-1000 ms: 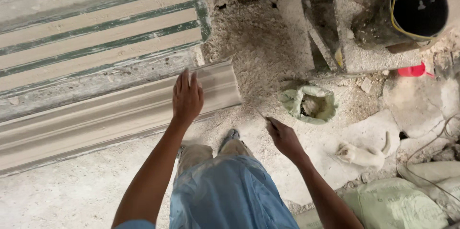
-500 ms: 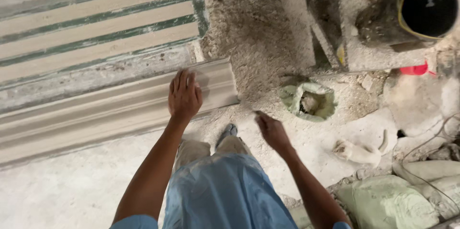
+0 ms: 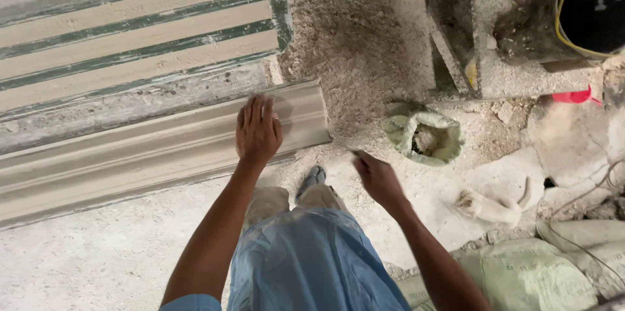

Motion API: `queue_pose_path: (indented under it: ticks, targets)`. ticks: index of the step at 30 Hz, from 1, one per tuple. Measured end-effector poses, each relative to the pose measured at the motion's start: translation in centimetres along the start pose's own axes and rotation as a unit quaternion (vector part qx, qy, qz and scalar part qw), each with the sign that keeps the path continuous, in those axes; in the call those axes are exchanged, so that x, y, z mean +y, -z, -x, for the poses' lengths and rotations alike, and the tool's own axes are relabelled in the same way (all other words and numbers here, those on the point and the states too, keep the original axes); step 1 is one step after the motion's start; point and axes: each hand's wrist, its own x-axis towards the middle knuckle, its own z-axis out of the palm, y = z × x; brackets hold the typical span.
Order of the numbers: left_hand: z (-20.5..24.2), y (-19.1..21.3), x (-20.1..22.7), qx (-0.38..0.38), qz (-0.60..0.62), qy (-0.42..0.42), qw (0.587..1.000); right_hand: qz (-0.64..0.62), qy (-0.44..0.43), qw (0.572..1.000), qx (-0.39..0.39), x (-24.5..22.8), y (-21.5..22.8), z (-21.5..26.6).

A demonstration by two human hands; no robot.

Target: The person repeatedly smooths the surface of a long, white, molded plaster piece using a small handheld tool. The person works along the length of the piece, applying the tool to the surface and edges to refine the finish.

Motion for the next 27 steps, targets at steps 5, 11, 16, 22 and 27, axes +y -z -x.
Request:
queue_pose_path:
  ticks: [5,11,16,22,27]
  targets:
    - [0.8,-0.2,0.4,0.000,0.001,-0.002,1.000,0.033,0.031,0.999,0.029,0.4,1.4,0.5]
    - [0.6,-0.1,0.3,-0.016,-0.004,-0.004,1.000,0.024,-0.021,0.999,-0.002,-1.5,-0.3,-1.8]
    - [0.1,0.5,0.0,0.000,0.026,-0.002,1.000,0.040,-0.003,0.999,-0.025,-1.0,0.8,-3.0]
    - [-0.1,0.6,0.3,-0.018,0.012,0.005,1.000,0.041,-0.003,0.999,-0.033,-0.5,0.8,-5.0]
    - [-0.2,0.8,-0.4,-0.011,0.017,0.005,1.000,0.038,0.034,0.997,-0.052,-1.2,1.2,-6.4]
